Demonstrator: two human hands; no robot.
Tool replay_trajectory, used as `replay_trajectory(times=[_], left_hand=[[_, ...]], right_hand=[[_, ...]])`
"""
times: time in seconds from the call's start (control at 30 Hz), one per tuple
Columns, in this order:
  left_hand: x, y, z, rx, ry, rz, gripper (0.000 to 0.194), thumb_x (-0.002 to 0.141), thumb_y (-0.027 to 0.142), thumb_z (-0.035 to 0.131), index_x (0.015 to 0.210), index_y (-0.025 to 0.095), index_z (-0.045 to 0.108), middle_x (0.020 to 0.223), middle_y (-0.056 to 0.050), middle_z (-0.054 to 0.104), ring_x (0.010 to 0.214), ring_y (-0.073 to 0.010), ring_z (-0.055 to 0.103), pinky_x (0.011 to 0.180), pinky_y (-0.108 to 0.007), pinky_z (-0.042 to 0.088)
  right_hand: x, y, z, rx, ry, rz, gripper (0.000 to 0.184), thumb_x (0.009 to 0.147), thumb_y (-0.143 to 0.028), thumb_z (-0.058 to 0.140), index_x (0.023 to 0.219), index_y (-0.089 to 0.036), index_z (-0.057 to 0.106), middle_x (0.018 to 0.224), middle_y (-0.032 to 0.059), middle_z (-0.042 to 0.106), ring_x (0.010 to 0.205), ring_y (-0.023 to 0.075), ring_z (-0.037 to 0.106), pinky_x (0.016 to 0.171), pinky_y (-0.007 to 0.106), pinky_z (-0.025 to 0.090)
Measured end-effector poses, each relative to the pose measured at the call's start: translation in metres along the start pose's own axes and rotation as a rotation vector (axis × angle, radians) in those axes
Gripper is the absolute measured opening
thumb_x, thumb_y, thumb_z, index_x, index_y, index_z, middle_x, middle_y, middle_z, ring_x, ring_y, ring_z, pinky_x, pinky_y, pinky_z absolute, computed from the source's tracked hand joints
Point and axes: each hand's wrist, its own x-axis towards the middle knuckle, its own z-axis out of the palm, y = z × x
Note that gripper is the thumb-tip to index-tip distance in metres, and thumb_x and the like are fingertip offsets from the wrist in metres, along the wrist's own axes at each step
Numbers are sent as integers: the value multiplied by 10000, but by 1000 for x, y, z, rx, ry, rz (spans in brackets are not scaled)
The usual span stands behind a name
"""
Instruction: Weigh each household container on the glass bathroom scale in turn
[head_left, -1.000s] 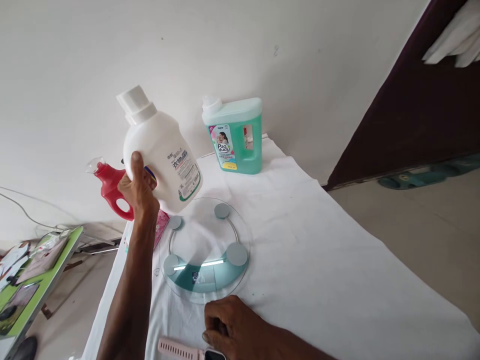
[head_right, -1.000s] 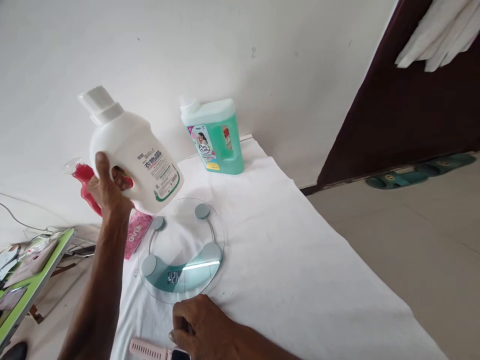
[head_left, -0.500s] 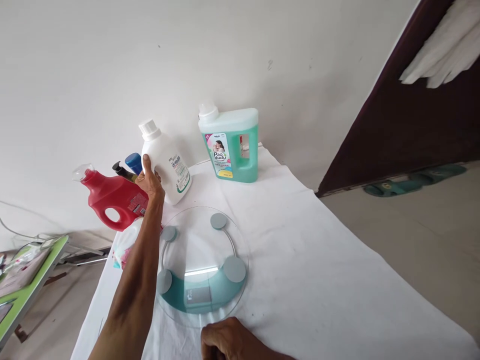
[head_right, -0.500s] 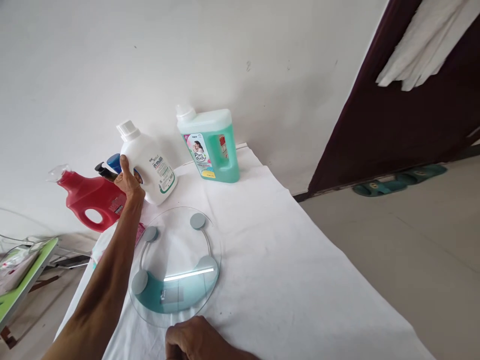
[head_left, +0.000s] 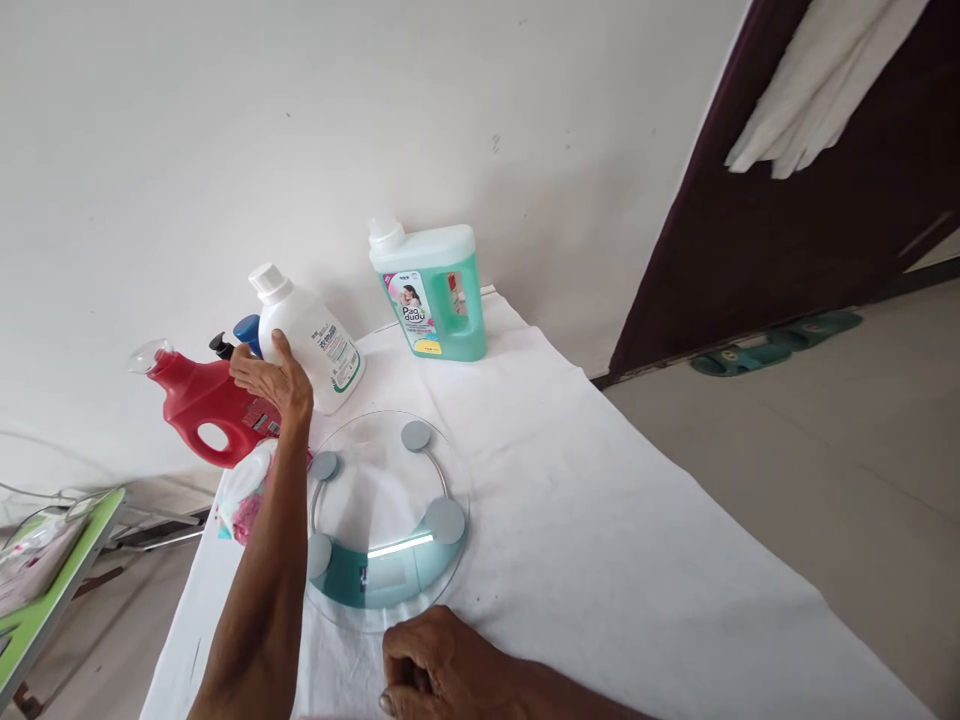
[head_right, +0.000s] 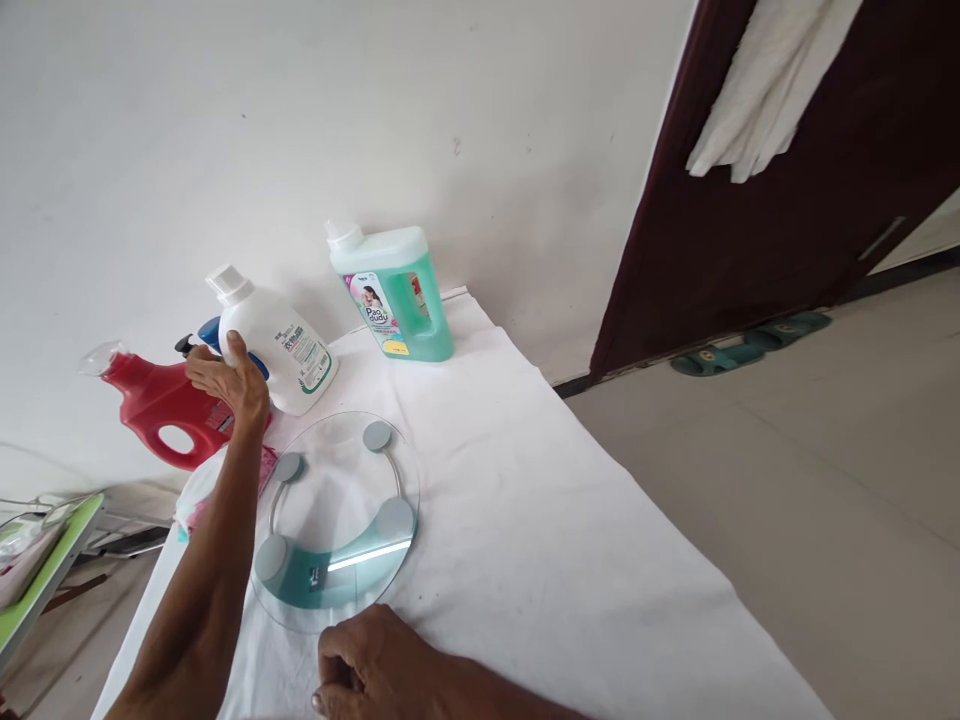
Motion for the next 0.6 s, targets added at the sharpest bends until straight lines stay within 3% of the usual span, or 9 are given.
replay_trajectory(times=[0.07,0.1,0.2,0.23,0.27,0.3,0.37,0.47,0.6], left_hand=[[-19,26,19,14,-5,107,439,953,701,588,1009,269,535,1264,-101,593,1401,-338,476,1017,-539,484],[-30,38,32,20,-72,166,452,954,678,607,1111,258,557,1356,-130,560,1414,-345,463,1074,-558,455],[-58,62,84,5,-399,220,485,929,655,664,1169,234,645,1213,-118,672,1095,-281,676,980,-477,527],[-63,66,104,-10,-512,203,523,943,672,629,1213,225,643,1234,-134,677,1078,-282,690,957,-467,534],[-66,67,124,-42,-638,111,572,954,681,603,1285,215,608,1332,-166,639,1174,-307,665,1005,-481,506],[-67,67,144,-77,-690,-2,602,956,687,592,1316,205,579,1399,-191,598,1290,-338,609,1058,-498,469],[-62,63,179,-144,-683,-191,571,946,678,619,1260,203,583,1407,-191,585,1400,-359,519,1120,-506,415],[-51,59,214,-176,-650,-291,500,982,664,572,1126,186,590,1305,-169,616,1361,-331,540,1114,-491,419],[-50,64,220,-266,-585,-392,516,995,699,509,945,191,588,1049,-101,651,1082,-233,648,1004,-431,487]], right_hand=[[1,0,0,-3,-1,-3,153,806,-278,692,742,-170,605,713,-10,639,647,120,609,555,183,400],[1,0,0,-6,-5,-9,153,802,-273,695,743,-172,596,711,-13,634,638,117,606,550,181,395],[3,0,-2,-25,-25,-38,143,791,-247,694,749,-176,578,707,-20,618,619,106,592,549,178,391],[3,-1,-3,-32,-31,-46,142,787,-239,695,750,-177,573,706,-23,612,617,102,585,557,177,394],[3,-2,-4,-39,-36,-49,143,783,-234,696,748,-178,568,705,-26,607,617,98,578,565,177,396],[3,-3,-5,-43,-42,-47,144,782,-234,695,749,-180,565,703,-28,605,617,95,571,572,178,397],[2,-5,-7,-48,-50,-38,147,790,-256,691,757,-186,566,703,-32,604,627,96,566,582,179,399],[0,-6,-6,-55,-26,-24,149,808,-299,672,781,-195,570,738,-26,629,673,109,590,603,184,410],[0,-4,-4,-70,-18,5,157,808,-317,666,782,-202,562,752,-25,635,676,115,589,602,191,413]])
